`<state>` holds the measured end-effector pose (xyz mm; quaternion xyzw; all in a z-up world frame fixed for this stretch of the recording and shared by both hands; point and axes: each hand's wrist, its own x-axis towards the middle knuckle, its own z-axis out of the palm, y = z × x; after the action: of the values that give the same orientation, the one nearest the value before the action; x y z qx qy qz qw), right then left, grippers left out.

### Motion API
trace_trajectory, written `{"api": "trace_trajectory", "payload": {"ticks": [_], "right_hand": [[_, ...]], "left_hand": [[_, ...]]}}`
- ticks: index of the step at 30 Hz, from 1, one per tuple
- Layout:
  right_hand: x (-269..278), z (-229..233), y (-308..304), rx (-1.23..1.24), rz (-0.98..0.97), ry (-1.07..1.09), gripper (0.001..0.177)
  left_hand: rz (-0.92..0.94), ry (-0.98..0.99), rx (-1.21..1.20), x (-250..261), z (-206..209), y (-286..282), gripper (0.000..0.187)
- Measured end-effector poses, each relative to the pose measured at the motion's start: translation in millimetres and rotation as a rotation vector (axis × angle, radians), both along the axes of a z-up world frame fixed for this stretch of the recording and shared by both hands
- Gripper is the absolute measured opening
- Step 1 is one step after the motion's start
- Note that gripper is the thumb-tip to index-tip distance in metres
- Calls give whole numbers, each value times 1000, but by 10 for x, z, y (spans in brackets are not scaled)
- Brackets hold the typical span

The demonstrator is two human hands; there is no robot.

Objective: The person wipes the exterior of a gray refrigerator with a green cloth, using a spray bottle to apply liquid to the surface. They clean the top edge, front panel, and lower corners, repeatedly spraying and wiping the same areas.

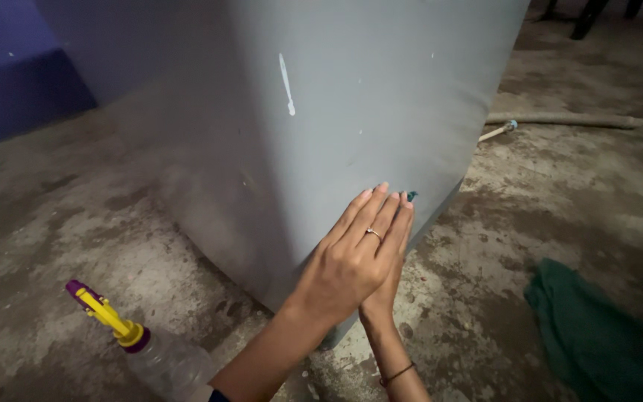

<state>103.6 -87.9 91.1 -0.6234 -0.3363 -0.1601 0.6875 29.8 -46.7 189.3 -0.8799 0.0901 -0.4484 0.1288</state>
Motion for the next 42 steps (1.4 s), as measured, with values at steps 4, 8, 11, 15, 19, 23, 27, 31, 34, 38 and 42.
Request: {"api": "trace_trajectory", "payload": {"ticks": [4, 8, 11, 15, 19, 23, 27, 31, 34, 38, 42], "right_hand": [[-30, -3, -12, -3, 15, 199, 85], [-47, -7, -24, -78, -13, 398, 75], [-15, 101, -53, -111, -108, 57, 77], [101, 394, -88, 25, -29, -34, 79], [126, 520, -116, 27, -81, -101, 79], [35, 474, -136, 69, -32, 49, 81], [68, 470, -124, -86, -27, 291, 76], [140, 638, -79, -1, -21, 225, 67], [102, 800, -52, -66, -110, -16, 71], [-138, 893, -75, 60, -111, -160, 76], [-51, 1023, -98, -12, -118, -191, 75]], "left_hand": [[-2, 13, -6, -29, 125, -71, 50], [-43, 32, -49, -77, 200, -119, 48], [-31, 28, -48, -79, 229, -139, 48], [2, 38, 2, -18, 305, -168, 50], [55, 44, 42, 23, 382, -222, 54], [96, -6, 75, 42, 493, -268, 49], [176, -100, 125, 101, 549, -221, 38], [147, -128, 84, 78, 539, -120, 34], [177, -163, 112, 74, 538, -113, 35], [180, -174, 67, 74, 588, -167, 40], [164, -168, 72, 87, 690, -165, 38]]}}
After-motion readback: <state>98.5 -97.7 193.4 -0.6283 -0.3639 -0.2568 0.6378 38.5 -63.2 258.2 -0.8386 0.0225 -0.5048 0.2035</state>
